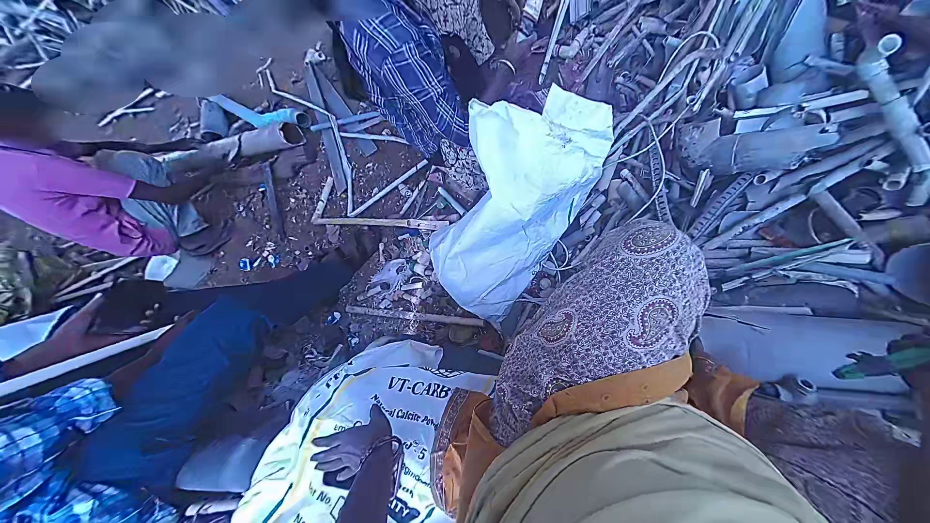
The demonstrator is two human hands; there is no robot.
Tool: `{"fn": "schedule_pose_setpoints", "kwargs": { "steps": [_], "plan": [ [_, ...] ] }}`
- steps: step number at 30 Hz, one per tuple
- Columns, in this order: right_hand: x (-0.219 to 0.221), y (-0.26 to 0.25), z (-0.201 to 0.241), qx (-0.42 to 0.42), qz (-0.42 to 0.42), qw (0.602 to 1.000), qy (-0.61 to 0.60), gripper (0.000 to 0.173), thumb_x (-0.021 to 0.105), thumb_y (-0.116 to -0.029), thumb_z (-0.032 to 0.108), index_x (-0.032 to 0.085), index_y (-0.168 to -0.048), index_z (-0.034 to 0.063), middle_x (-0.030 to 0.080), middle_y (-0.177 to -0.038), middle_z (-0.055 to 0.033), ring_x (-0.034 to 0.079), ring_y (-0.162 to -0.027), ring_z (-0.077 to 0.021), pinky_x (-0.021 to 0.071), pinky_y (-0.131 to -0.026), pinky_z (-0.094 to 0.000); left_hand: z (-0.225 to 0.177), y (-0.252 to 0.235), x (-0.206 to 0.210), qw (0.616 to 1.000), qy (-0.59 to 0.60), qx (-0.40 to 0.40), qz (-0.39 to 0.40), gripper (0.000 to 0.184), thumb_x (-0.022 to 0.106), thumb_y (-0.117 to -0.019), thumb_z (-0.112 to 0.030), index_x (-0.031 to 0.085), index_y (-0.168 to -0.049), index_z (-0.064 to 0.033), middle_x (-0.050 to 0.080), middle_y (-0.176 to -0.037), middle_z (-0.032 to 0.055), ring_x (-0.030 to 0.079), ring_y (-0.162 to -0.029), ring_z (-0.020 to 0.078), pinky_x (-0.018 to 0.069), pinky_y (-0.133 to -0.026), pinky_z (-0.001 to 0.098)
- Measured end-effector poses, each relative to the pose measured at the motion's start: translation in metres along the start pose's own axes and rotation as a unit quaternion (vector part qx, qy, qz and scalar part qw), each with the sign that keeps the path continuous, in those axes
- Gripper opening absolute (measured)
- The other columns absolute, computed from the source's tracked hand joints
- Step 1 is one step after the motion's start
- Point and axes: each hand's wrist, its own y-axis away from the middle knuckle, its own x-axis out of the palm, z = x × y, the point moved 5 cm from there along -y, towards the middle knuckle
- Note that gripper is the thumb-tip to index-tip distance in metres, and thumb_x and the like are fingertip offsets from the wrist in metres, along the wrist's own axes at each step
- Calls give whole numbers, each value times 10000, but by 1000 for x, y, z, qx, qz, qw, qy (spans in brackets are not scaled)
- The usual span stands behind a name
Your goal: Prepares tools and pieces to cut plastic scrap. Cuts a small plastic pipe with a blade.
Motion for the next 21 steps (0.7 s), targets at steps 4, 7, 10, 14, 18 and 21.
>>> {"fn": "schedule_pose_setpoints", "kwargs": {
  "steps": [4,7,10,14,18,21],
  "plan": [
    [18,10,0,9,-42,998,54,240,448,-1101,275,545,-925,142,486,-593,69,442,-435,-35,423,-427,-193,-202,136,-31,861,264,435,14,1017,729,-893,-282,112,-1539,202,159,-1594,436,170,-1529,510,144,-1269,479],
    [27,16,-1,1,-12,998,64,200,543,-1078,224,579,-1003,43,508,-624,7,479,-479,-73,452,-480,-214,-319,285,-85,689,449,546,160,891,692,-950,-205,148,-1525,204,231,-1589,394,269,-1532,354,248,-1249,329],
    [39,28,2,-21,60,996,65,141,583,-1051,146,566,-1051,6,519,-643,7,482,-492,-56,454,-503,-201,-375,429,-129,515,501,629,299,905,685,-888,-214,170,-1543,137,234,-1615,333,296,-1510,309,335,-1191,384],
    [47,44,10,-55,158,985,31,113,590,-1017,114,559,-1080,26,562,-703,41,490,-516,-28,456,-520,-191,-364,603,-153,452,295,554,634,661,616,-953,-60,329,-1548,-34,372,-1577,169,412,-1415,209,399,-1112,388],
    [41,51,19,-76,213,974,-8,127,559,-993,138,553,-1100,70,551,-678,92,465,-497,2,424,-495,-169,-349,695,-112,427,64,581,690,540,570,-1038,-102,373,-1523,32,414,-1550,244,418,-1408,321,358,-1115,506],
    [31,51,22,-67,235,970,6,155,573,-987,131,542,-1131,83,549,-700,96,445,-501,10,403,-486,-165,-339,724,-66,413,-21,567,712,422,488,-1092,-240,482,-1436,5,579,-1367,215,583,-1211,279,481,-977,462]
  ]
}}
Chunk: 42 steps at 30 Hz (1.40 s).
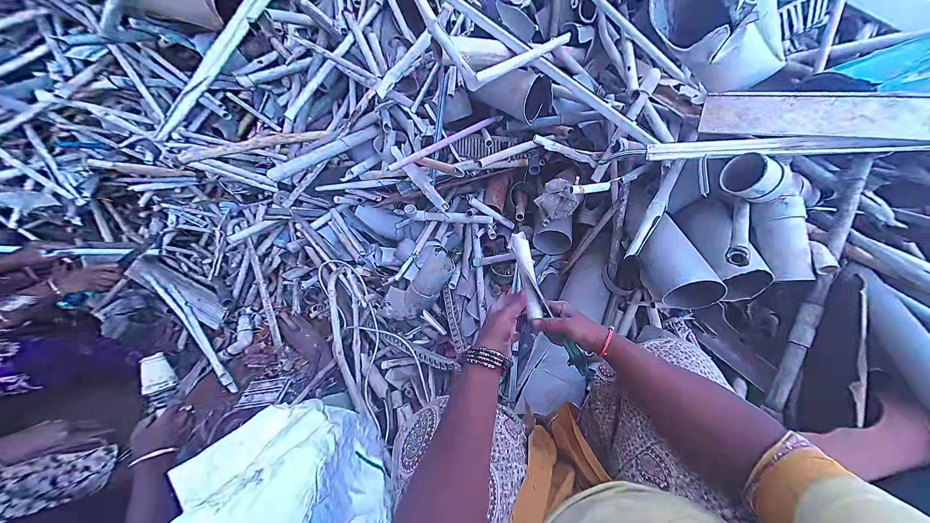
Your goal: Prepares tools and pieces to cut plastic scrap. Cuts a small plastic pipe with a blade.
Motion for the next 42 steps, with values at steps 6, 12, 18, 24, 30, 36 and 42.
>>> {"fn": "schedule_pose_setpoints", "kwargs": {
  "steps": [6,12,18,24,30,36,42],
  "plan": [
    [-2,7,12,-53,-48,997,-17,281,615,-922,164,518,-1173,80,560,-726,124,482,-518,30,445,-515,-150,-6,-31,14,996,63,56,8,285,495,-1088,-156,585,-1243,66,669,-989,129,656,-838,133,554,-778,290],
    [-9,4,59,-71,-298,949,-68,301,294,-1148,248,496,-1046,49,498,-671,4,525,-538,-76,495,-541,-206,-15,-33,-7,965,262,15,-24,283,383,-1119,-217,583,-1128,-17,654,-784,95,609,-574,125,488,-486,234],
    [24,-3,62,-144,-241,957,76,256,334,-1118,188,516,-1096,10,527,-728,19,556,-603,-56,524,-621,-227,-18,-33,-18,926,372,4,64,459,245,-1124,-357,569,-1020,-49,599,-680,51,559,-462,98,449,-387,206],
    [42,13,46,-114,-166,899,389,731,512,-948,662,590,-1164,-32,655,-865,-133,661,-816,-273,520,-720,-487,-7,-27,-13,905,410,102,44,338,233,-1077,-135,564,-1043,-77,692,-799,50,704,-721,121,599,-642,289],
    [43,13,57,-161,-211,834,484,818,568,-887,706,616,-1170,-60,691,-855,-175,699,-791,-351,531,-660,-537,-8,-26,0,914,382,95,102,447,131,-1085,-173,560,-997,-83,699,-764,33,709,-708,103,600,-651,263],
    [43,16,62,-85,-203,807,548,732,476,-978,656,613,-1156,-40,692,-870,-188,713,-842,-377,533,-692,-536,-8,-38,7,895,417,87,132,480,123,-1123,-280,541,-1046,-58,659,-766,48,671,-650,107,581,-607,232],
    [50,8,59,-51,-141,806,573,729,404,-1017,650,595,-1186,-32,692,-901,-205,712,-875,-400,531,-721,-546,-5,-35,-2,894,422,94,117,471,155,-1132,-282,552,-1068,-35,668,-766,61,679,-639,107,591,-602,230]
  ]
}}
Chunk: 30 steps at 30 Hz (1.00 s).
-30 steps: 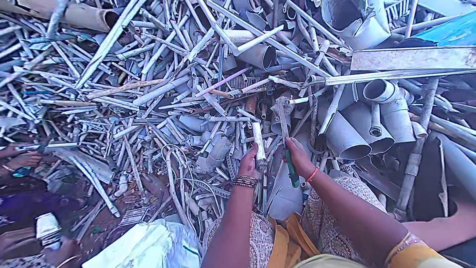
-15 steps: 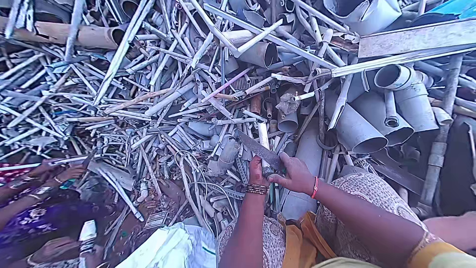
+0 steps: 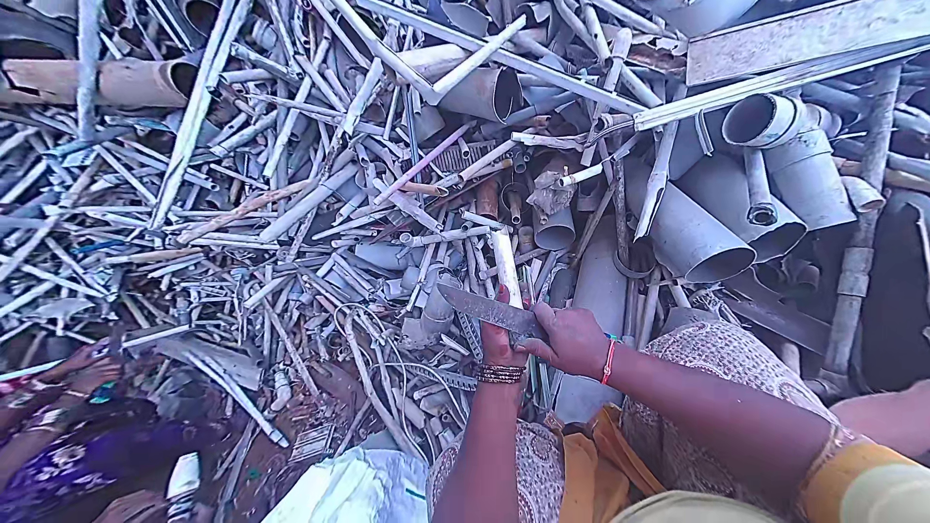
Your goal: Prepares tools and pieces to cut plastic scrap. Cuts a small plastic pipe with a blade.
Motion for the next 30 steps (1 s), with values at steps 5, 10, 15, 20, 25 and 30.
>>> {"fn": "schedule_pose_setpoints", "kwargs": {
  "steps": [5,10,15,20,25,30],
  "plan": [
    [2,-6,2,-33,38,999,7,751,391,-1016,672,592,-1151,-39,674,-873,-213,700,-866,-416,515,-724,-567,-1,5,-4,999,-6,-19,-44,420,232,-1135,-280,568,-1065,-38,673,-787,62,677,-646,107,588,-598,237],
    [0,-4,0,-66,19,998,-10,740,429,-1010,657,605,-1137,-51,668,-837,-210,694,-832,-416,506,-713,-571,2,9,-4,996,-36,-25,-75,388,263,-1134,-277,564,-1071,-41,675,-791,55,675,-644,106,579,-577,240],
    [-1,0,-3,-59,-25,994,-85,714,473,-995,643,627,-1052,-52,653,-787,-190,686,-787,-381,502,-687,-550,-2,13,1,993,-49,42,-103,394,226,-1141,-276,545,-1051,-62,652,-771,30,653,-636,78,568,-589,216],
    [1,6,0,-54,-73,991,-98,660,483,-1007,594,644,-1043,-45,656,-760,-179,688,-747,-372,504,-650,-547,-4,14,1,983,-82,93,-137,358,242,-1138,-244,537,-1023,-78,617,-734,1,619,-604,51,549,-578,197],
    [-4,3,-5,-115,-125,980,-106,718,569,-921,671,642,-1005,-38,656,-740,-160,687,-709,-338,508,-606,-513,-7,8,3,997,-61,16,-49,429,212,-1141,-283,563,-1064,-48,664,-781,42,663,-642,83,578,-595,217],
    [-8,-11,-36,-71,-111,967,-217,948,653,-770,785,591,-1187,-65,685,-920,-146,671,-861,-263,530,-756,-482,-8,10,9,998,-35,-36,-31,550,176,-1131,-397,561,-917,-67,584,-626,26,562,-459,83,486,-424,200]
  ]
}}
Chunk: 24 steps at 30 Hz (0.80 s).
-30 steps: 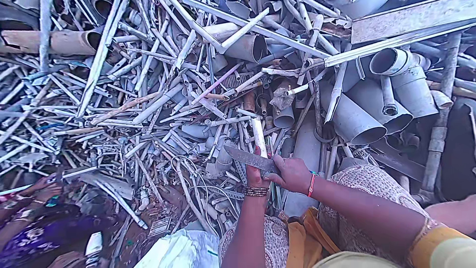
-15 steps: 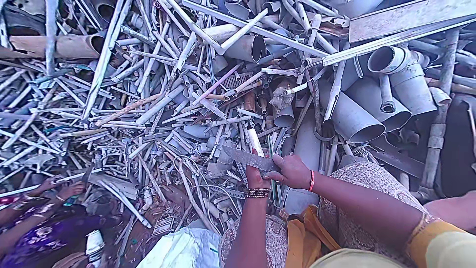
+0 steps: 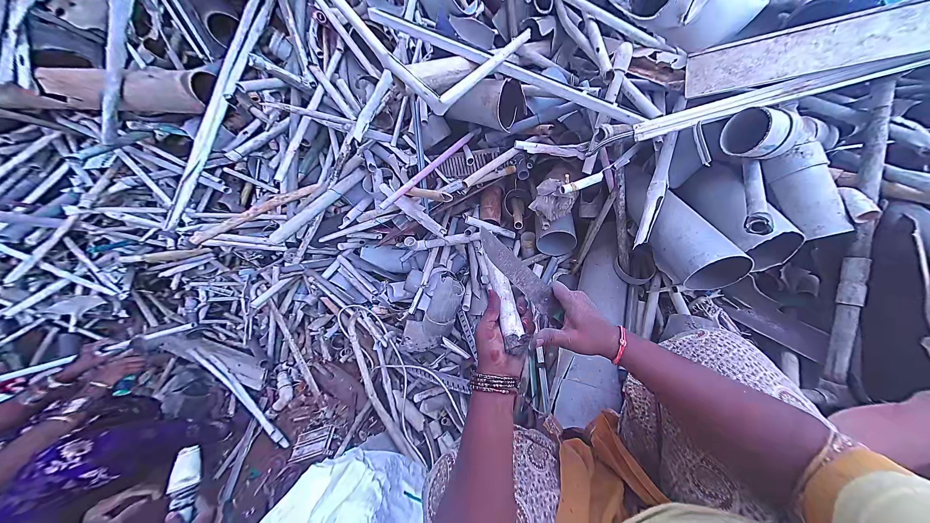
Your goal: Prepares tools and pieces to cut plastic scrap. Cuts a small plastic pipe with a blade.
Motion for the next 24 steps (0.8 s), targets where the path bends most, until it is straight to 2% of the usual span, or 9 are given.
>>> {"fn": "schedule_pose_setpoints", "kwargs": {
  "steps": [1,3,5,8,10,15,18,21,24],
  "plan": [
    [2,2,2,-9,7,1000,9,949,632,-780,793,593,-1173,-69,685,-912,-159,678,-857,-281,532,-741,-494,0,0,0,1000,-2,8,-6,536,181,-1132,-384,556,-907,-74,594,-633,28,571,-470,86,489,-430,205],
    [8,4,10,-26,10,999,29,924,590,-810,792,601,-1134,-73,682,-872,-171,689,-825,-311,532,-692,-512,-2,0,1,999,-12,47,-1,463,158,-1111,-275,565,-986,-95,681,-737,35,678,-616,100,574,-538,247],
    [12,7,17,-12,12,999,46,869,563,-856,752,604,-1122,-74,677,-862,-178,690,-818,-330,525,-679,-523,-1,0,4,997,-16,71,-10,426,148,-1084,-189,557,-1014,-91,707,-785,38,713,-703,109,600,-606,270],
    [12,13,22,37,24,995,85,785,515,-939,671,606,-1153,-79,686,-890,-195,696,-848,-359,529,-711,-541,1,4,7,993,-48,95,-42,377,174,-1092,-135,544,-1040,-87,667,-793,16,685,-725,81,589,-660,249],
    [11,13,22,56,36,993,96,731,496,-975,633,616,-1147,-67,688,-876,-190,700,-848,-363,529,-716,-544,2,4,7,992,-59,98,-60,368,184,-1096,-126,537,-999,-86,654,-755,18,672,-691,80,581,-641,245],
    [15,10,16,73,84,992,62,700,490,-1002,601,634,-1142,-70,673,-872,-190,678,-862,-350,513,-757,-534,8,-2,1,994,-44,61,-77,314,248,-1127,-164,536,-1045,-71,636,-733,15,648,-627,68,567,-598,210],
    [17,9,12,72,78,994,19,663,500,-1003,583,645,-1099,-56,658,-840,-156,660,-821,-293,506,-741,-496,6,-4,0,989,-61,99,-96,278,247,-1121,-140,514,-1093,-70,619,-751,19,635,-629,71,566,-611,215],
    [21,9,10,85,58,994,-34,604,512,-1002,558,650,-1082,-25,637,-813,-89,630,-770,-199,502,-716,-421,1,-6,-2,974,-115,165,-101,348,233,-1114,-103,400,-1408,-19,575,-1028,72,616,-861,89,538,-786,231],
    [21,11,12,73,29,996,-38,588,521,-1000,550,657,-1057,-19,635,-791,-76,627,-747,-176,501,-696,-405,-4,-5,0,952,-164,237,-100,359,244,-1112,-102,398,-1415,15,566,-1188,110,604,-1035,96,515,-924,251]
  ]
}}
